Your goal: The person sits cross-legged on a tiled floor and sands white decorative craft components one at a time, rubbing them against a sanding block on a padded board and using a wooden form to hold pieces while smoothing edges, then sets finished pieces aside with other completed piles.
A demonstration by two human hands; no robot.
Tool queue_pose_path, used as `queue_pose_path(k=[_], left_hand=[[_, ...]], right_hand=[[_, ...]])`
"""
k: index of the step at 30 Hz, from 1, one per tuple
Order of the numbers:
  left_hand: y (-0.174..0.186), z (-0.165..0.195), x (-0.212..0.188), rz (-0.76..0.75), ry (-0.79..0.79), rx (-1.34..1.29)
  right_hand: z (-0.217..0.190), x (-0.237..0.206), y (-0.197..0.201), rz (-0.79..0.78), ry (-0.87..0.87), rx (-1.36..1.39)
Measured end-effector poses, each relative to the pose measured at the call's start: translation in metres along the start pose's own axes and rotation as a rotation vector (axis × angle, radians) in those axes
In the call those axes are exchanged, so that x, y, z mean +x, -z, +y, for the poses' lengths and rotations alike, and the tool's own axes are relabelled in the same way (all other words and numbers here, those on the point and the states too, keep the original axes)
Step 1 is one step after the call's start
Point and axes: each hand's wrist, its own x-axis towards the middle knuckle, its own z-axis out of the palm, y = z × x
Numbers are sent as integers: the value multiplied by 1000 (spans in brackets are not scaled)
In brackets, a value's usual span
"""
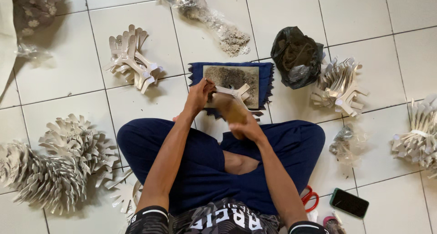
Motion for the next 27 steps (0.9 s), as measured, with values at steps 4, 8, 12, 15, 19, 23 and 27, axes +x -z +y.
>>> queue_pose_path(k=[4, 8, 12, 15, 19, 23, 27], left_hand=[[3, 11, -1, -37, 0, 73], [9, 24, -4, 29, 107, -121], [11, 31, -7, 156, 62, -182], [7, 26, -9, 107, 20, -206], [1, 8, -6, 17, -15, -127], [-1, -7, -1, -12, 53, -278], [0, -9, -2, -7, 31, -176]], right_hand=[[22, 51, -5, -21, 117, 756], [36, 76, -22, 137, 90, 816], [42, 69, -32, 155, 136, 609], [41, 66, -33, 112, 162, 578], [40, 68, -32, 98, 158, 617], [41, 66, -34, 111, 186, 597], [43, 64, -35, 122, 199, 571]])
